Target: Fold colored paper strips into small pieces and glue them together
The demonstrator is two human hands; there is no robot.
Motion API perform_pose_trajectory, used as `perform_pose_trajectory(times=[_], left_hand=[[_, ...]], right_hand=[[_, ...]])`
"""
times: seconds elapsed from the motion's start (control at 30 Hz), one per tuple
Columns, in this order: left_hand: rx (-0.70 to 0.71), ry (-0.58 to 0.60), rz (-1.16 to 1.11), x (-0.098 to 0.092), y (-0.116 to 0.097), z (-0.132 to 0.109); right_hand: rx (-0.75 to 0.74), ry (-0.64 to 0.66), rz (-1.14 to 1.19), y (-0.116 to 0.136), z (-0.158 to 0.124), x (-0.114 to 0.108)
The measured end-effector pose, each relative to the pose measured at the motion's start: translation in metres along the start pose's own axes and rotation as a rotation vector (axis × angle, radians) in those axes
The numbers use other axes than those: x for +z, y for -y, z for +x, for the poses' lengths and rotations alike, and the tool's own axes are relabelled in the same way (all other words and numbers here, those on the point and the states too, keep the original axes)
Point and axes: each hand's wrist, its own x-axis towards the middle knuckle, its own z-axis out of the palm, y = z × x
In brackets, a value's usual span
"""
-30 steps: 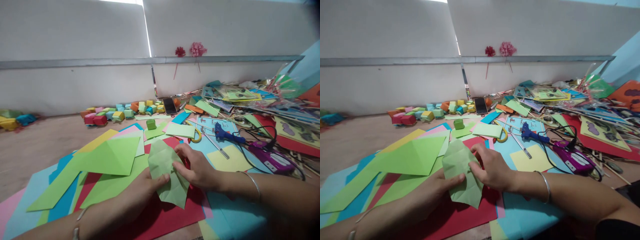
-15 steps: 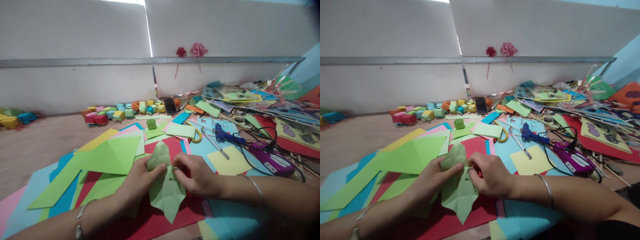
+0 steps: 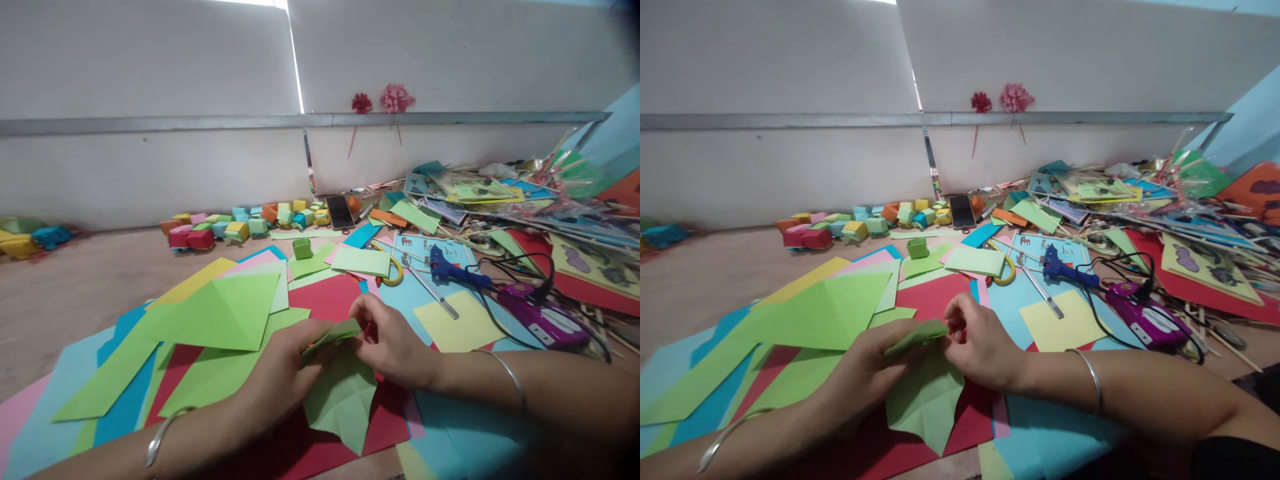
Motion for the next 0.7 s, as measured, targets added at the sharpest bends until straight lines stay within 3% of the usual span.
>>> perform_pose_trajectory(times=[0.2,0.3,0.43,0.57,0.7], left_hand=[[0.107,-0.087,0.257,-0.002,0.006,-0.003],[0.114,-0.112,0.283,-0.001,0.007,-0.005],[-0.004,-0.097,0.105,-0.001,0.001,-0.005],[-0.120,-0.164,-0.048,0.000,-0.001,-0.005],[-0.170,-0.120,-0.214,0.003,0.004,-0.007]], right_hand=[[-0.089,0.086,-0.156,0.001,-0.002,0.004],[-0.119,0.090,-0.191,0.001,-0.004,0.006],[-0.118,0.076,-0.178,0.002,-0.002,0.002],[-0.024,-0.026,-0.106,0.000,0.005,-0.006],[0.004,-0.088,-0.119,-0.007,0.011,-0.009]])
